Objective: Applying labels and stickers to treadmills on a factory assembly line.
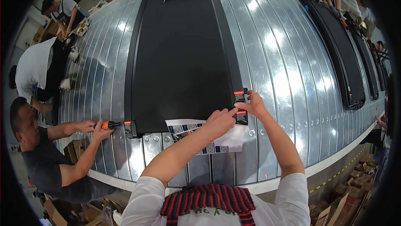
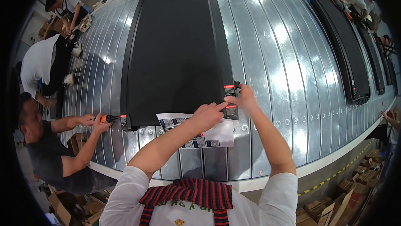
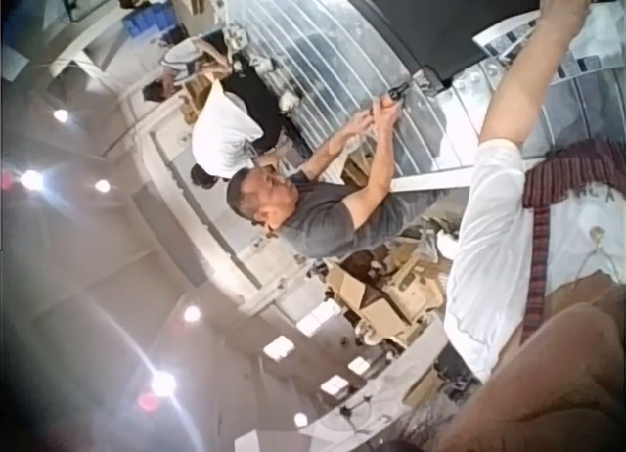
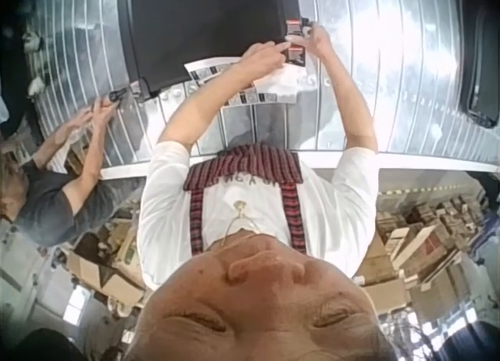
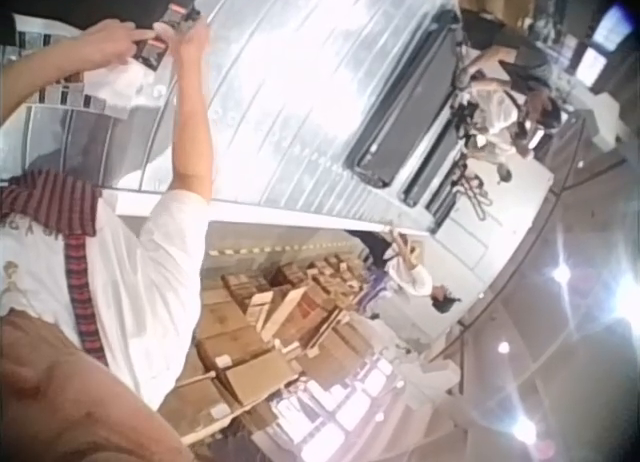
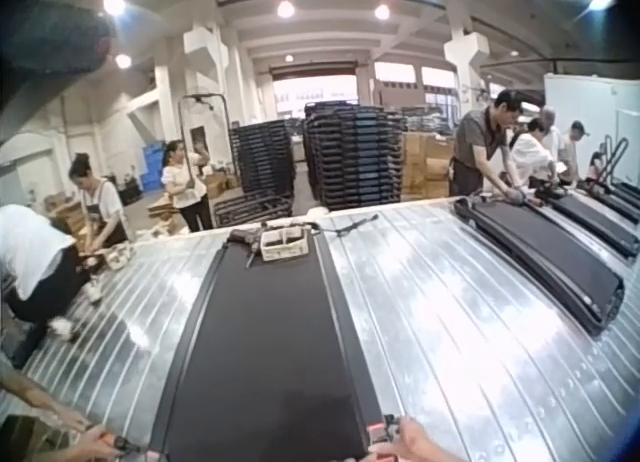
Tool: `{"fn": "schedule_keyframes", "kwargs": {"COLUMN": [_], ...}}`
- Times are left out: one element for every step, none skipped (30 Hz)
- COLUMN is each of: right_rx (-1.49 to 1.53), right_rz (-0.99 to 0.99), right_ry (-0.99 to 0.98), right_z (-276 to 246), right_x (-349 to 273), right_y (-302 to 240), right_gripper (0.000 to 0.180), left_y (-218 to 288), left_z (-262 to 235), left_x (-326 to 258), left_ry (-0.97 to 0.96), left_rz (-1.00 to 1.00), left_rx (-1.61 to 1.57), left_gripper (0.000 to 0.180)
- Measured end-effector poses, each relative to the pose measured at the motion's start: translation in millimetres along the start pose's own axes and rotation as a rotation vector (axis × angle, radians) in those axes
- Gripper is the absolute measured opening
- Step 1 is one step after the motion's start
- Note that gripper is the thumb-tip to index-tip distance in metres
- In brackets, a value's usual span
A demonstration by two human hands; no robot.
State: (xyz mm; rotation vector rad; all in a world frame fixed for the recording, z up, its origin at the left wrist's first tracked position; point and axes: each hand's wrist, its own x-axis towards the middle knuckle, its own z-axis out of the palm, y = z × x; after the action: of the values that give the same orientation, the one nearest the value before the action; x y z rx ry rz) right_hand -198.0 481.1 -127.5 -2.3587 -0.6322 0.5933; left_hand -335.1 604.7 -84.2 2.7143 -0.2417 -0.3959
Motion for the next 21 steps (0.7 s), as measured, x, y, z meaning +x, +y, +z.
{"fn": "schedule_keyframes", "kwargs": {"right_rx": [0.002,0.125,0.251,0.261,0.205,0.148,0.161,0.185,0.208,0.233,0.258,0.411,0.555,0.812,1.060,1.053,1.127,1.200,1.193,1.138,1.082], "right_rz": [-0.003,0.065,0.130,0.120,0.147,0.177,0.160,0.140,0.118,0.082,0.042,0.032,0.025,0.016,0.018,0.003,-0.062,-0.125,-0.131,-0.195,-0.257], "right_ry": [0.005,0.048,0.091,0.098,0.182,0.272,0.285,0.351,0.405,0.416,0.433,0.327,0.218,0.077,-0.062,-0.061,-0.159,-0.255,-0.240,-0.272,-0.303], "right_z": [3,4,5,6,9,11,16,23,26,23,19,16,14,8,2,5,8,12,15,18,21], "right_x": [4,8,12,16,22,28,34,36,30,16,2,-15,-33,-62,-93,-115,-136,-154,-171,-185,-197], "right_y": [0,-5,-10,-14,-19,-23,-16,0,13,21,26,23,21,-6,-35,-50,-63,-75,-89,-101,-111], "right_gripper": [0.077,0.074,0.072,0.072,0.068,0.064,0.064,0.056,0.050,0.045,0.042,0.038,0.035,0.033,0.031,0.031,0.029,0.028,0.028,0.025,0.023], "left_y": [0,-1,-2,-3,-6,-7,-10,-7,-6,-9,-10,-7,-2,-1,1,5,9,11,14,16,17], "left_z": [-1,-3,-5,-2,5,-1,-10,-27,-40,-49,-57,-64,-70,-71,-71,-70,-65,-59,-53,-50,-48], "left_x": [0,-1,-3,-9,-17,-23,-29,-38,-53,-71,-91,-110,-128,-149,-167,-181,-192,-202,-213,-222,-233], "left_ry": [0.002,-0.012,-0.025,-0.023,0.084,0.192,0.201,0.149,0.099,0.231,0.242,0.327,0.411,0.446,0.497,0.539,0.544,0.583,0.619,0.614,0.635], "left_rz": [0.001,0.002,0.002,0.000,0.022,0.052,0.053,-0.053,-0.169,-0.174,-0.296,-0.325,-0.343,-0.349,-0.405,-0.456,-0.439,-0.399,-0.358,-0.336,-0.319], "left_rx": [0.006,0.010,0.018,0.033,0.005,-0.022,0.001,-0.177,-0.361,-0.491,-0.739,-0.946,-1.157,-1.150,-1.223,-1.298,-1.301,-1.416,-1.532,-1.535,-1.552], "left_gripper": [0.014,0.015,0.015,0.015,0.016,0.016,0.016,0.017,0.018,0.020,0.022,0.024,0.026,0.026,0.027,0.028,0.028,0.030,0.033,0.033,0.035]}}
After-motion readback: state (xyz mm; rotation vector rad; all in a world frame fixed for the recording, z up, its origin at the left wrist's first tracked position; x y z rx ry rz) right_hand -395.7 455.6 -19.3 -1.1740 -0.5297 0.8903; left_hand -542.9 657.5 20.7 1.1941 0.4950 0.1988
